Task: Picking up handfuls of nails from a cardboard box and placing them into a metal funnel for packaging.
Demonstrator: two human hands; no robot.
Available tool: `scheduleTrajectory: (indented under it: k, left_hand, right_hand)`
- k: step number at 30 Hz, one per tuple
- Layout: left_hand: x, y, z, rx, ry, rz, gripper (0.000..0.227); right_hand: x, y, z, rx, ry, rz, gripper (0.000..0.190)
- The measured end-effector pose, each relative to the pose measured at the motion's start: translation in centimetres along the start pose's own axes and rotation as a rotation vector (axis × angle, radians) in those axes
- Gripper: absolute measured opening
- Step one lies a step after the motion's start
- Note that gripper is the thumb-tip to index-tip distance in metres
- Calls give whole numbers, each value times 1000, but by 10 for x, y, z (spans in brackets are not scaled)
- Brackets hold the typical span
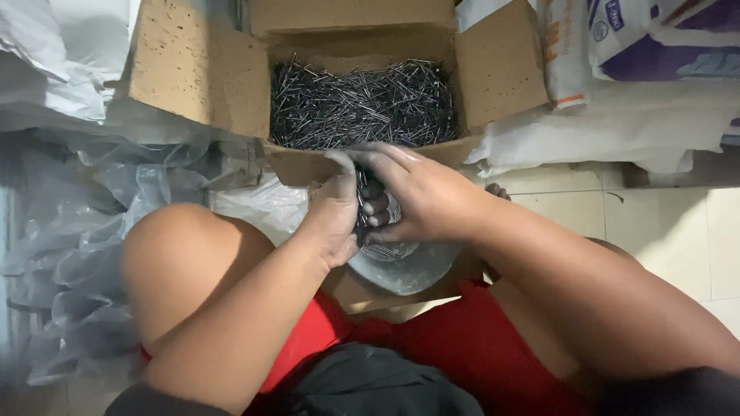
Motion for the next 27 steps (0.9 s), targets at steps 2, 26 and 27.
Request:
scheduleTrajectory:
  k: [2,26,27]
  left_hand:
    - [-2,6,3,28,-6,31,95]
    - [17,-11,-12,-35,64,81,23]
    - [12,0,-2,-95,-125,138,17]
  right_hand:
    - [3,0,-2,10,-11,-1,89]
    - [36,31,59,-597,-30,69,52]
    - [33,43,75,-677,-50,85,38]
Point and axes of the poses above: each hand's wrist, its own y-axis away from the middle knuckle, its own x-axis out of the back of the hand, z = x × y, the point moved 10 cm from there along -y, towards the middle knuckle, and after that the axes turned 7 degrees about x, right-handed, at the moved point
